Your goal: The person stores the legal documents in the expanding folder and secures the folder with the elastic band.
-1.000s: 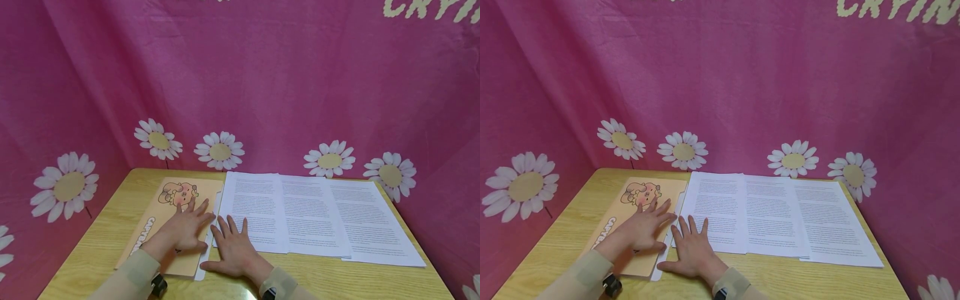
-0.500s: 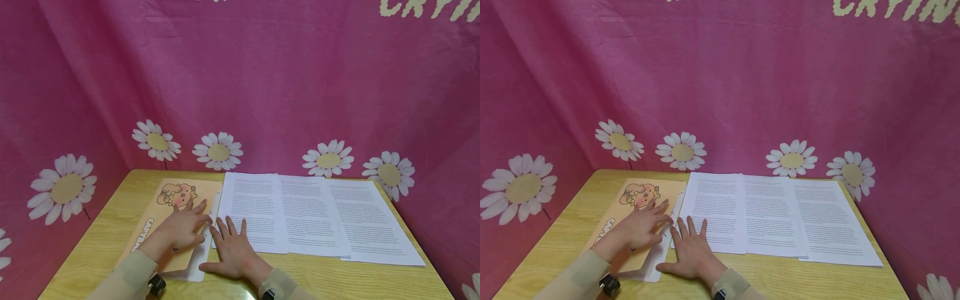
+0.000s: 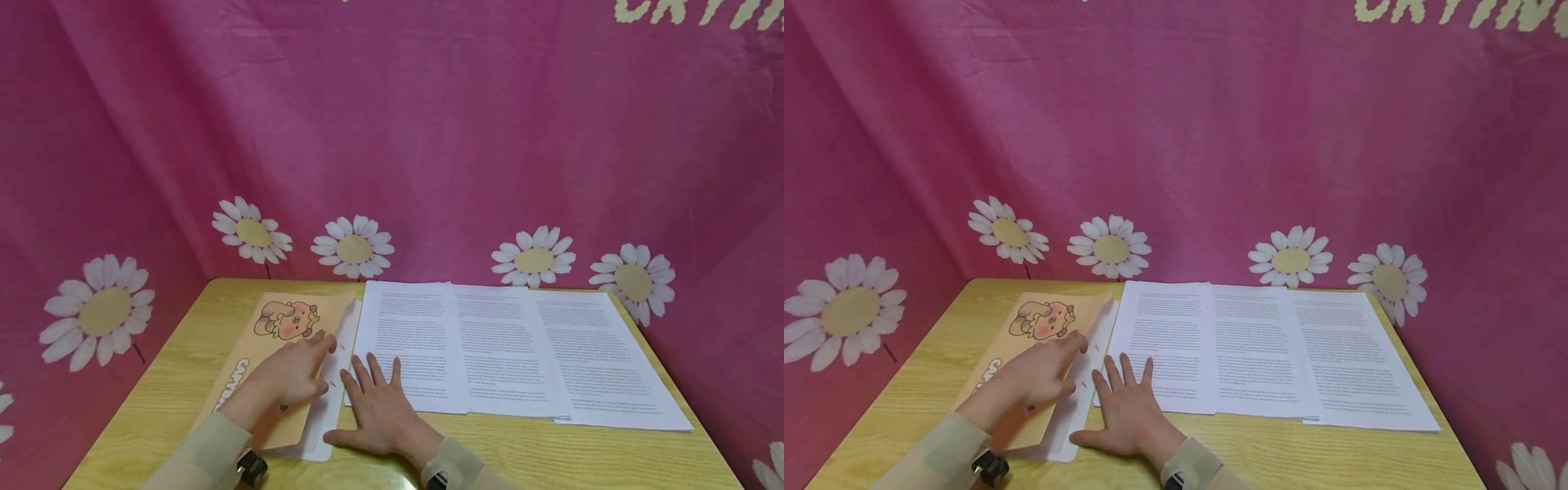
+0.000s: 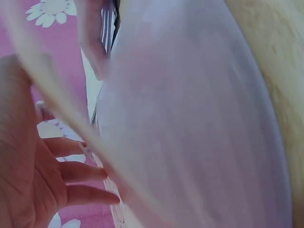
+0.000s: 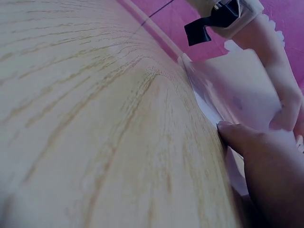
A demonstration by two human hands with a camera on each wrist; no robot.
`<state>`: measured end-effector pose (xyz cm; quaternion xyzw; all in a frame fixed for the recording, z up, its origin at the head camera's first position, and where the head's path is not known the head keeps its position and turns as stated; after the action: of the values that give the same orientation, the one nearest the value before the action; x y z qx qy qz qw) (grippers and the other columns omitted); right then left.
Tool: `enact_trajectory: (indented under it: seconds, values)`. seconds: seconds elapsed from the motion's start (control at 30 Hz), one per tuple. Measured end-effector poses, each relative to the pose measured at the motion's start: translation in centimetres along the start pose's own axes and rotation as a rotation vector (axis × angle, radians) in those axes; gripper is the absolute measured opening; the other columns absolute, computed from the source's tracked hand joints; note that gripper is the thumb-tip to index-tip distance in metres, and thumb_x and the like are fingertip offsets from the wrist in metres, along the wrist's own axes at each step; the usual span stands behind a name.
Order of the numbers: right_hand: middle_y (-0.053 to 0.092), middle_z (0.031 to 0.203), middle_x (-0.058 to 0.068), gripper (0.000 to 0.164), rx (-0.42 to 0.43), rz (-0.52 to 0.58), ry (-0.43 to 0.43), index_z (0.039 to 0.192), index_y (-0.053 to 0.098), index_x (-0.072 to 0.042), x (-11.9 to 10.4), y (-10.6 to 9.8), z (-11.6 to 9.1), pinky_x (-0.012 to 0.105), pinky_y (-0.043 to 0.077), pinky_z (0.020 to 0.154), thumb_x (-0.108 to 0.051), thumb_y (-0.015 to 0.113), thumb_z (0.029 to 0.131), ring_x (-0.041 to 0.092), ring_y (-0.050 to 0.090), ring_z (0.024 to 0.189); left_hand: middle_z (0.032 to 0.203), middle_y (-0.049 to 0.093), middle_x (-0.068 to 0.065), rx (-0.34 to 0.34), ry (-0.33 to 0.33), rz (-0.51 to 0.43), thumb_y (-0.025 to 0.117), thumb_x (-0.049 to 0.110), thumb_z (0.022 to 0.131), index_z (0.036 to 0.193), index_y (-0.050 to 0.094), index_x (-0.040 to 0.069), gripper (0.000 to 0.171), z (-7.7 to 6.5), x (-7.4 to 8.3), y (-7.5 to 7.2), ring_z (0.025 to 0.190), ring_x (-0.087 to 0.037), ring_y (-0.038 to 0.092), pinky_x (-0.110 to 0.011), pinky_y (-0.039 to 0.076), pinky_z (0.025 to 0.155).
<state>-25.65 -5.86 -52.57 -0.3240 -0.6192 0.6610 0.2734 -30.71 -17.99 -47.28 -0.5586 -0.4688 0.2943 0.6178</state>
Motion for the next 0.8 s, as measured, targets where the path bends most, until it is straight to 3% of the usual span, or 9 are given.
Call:
enact_trajectory:
  seconds: [0.07, 0.13, 0.23, 0.33, 0.5, 0.63, 0.73, 0.8]
  values:
    - [0.022, 0.174, 0.013, 0.113, 0.007, -0.003, -0.003, 0.168, 0.032, -0.016, 0.0, -0.1, 0.1, 0.081, 0.015, 0.113, -0.095, 0.026, 0.087, 0.042, 0.018, 0.158, 0.103, 0.068, -0.005, 0.031, 0.028, -0.034, 0.078, 0.023, 0.083, 0.126, 0.056, 0.017, 0.049, -0.2, 0.1, -0.7, 0.069, -0.014, 0.056, -0.036, 0.05, 0.066]
    - [0.022, 0.174, 0.013, 0.113, 0.009, -0.005, -0.001, 0.168, 0.032, -0.016, 0.0, -0.2, 0.1, 0.08, 0.015, 0.113, -0.094, 0.026, 0.087, 0.041, 0.018, 0.158, 0.092, 0.063, 0.0, 0.057, 0.054, -0.07, 0.075, 0.014, 0.084, 0.128, 0.055, 0.013, 0.048, -0.4, 0.0, -1.4, 0.068, -0.013, 0.055, -0.035, 0.049, 0.065]
    - [0.022, 0.174, 0.013, 0.113, 0.006, -0.003, 0.001, 0.168, 0.032, -0.016, 0.0, -0.1, 0.1, 0.08, 0.015, 0.113, -0.095, 0.025, 0.086, 0.041, 0.018, 0.158, 0.111, 0.07, -0.007, 0.094, 0.086, -0.089, 0.07, 0.005, 0.087, 0.135, 0.055, 0.011, 0.051, -0.9, -0.2, -2.3, 0.082, -0.015, 0.062, -0.038, 0.055, 0.077]
    - [0.021, 0.174, 0.013, 0.113, 0.001, -0.004, 0.002, 0.168, 0.032, -0.016, 0.1, 0.0, 0.0, 0.081, 0.014, 0.113, -0.095, 0.024, 0.086, 0.041, 0.017, 0.158, 0.134, 0.067, -0.012, 0.111, 0.099, -0.121, 0.065, 0.0, 0.089, 0.142, 0.056, 0.011, 0.055, -1.1, -0.4, -3.0, 0.099, -0.022, 0.066, -0.047, 0.057, 0.09]
    - [0.019, 0.174, 0.012, 0.114, 0.002, 0.008, 0.005, 0.168, 0.03, -0.017, 0.2, 0.1, -0.2, 0.081, 0.012, 0.113, -0.095, 0.025, 0.086, 0.041, 0.015, 0.159, 0.133, 0.068, -0.016, 0.114, 0.069, -0.167, 0.064, -0.001, 0.088, 0.143, 0.057, 0.008, 0.057, -1.3, -0.8, -3.6, 0.107, -0.029, 0.065, -0.054, 0.056, 0.093]
    - [0.018, 0.174, 0.013, 0.114, 0.0, 0.03, 0.003, 0.169, 0.029, -0.017, 0.2, 0.3, -0.1, 0.081, 0.01, 0.114, -0.095, 0.026, 0.086, 0.041, 0.013, 0.159, 0.111, 0.071, -0.018, 0.093, 0.006, -0.213, 0.068, 0.002, 0.086, 0.149, 0.051, 0.006, 0.065, -1.5, -1.4, -3.6, 0.089, -0.026, 0.064, -0.047, 0.059, 0.078]
    - [0.017, 0.175, 0.013, 0.114, -0.007, 0.039, 0.002, 0.169, 0.029, -0.017, 0.2, 0.4, 0.0, 0.081, 0.008, 0.114, -0.095, 0.026, 0.086, 0.041, 0.012, 0.159, 0.113, 0.07, -0.019, 0.111, -0.017, -0.236, 0.068, 0.002, 0.086, 0.153, 0.047, 0.006, 0.07, -1.8, -1.9, -3.9, 0.087, -0.026, 0.064, -0.043, 0.057, 0.074]
    - [0.016, 0.175, 0.012, 0.114, -0.013, 0.035, 0.001, 0.169, 0.028, -0.017, 0.1, 0.5, 0.0, 0.081, 0.008, 0.114, -0.095, 0.025, 0.086, 0.041, 0.011, 0.159, 0.132, 0.067, -0.023, 0.151, 0.0, -0.246, 0.067, 0.0, 0.085, 0.153, 0.047, 0.004, 0.071, -2.1, -2.1, -4.4, 0.104, -0.03, 0.067, -0.048, 0.058, 0.083]
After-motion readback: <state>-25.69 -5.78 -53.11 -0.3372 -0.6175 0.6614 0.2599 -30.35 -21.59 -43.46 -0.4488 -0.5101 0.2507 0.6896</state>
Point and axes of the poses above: each hand's wrist, its own z-axis towards the middle knuckle, its own y-axis out of the palm, x = y × z, the point moved 9 cm from there along z, towards the middle knuckle
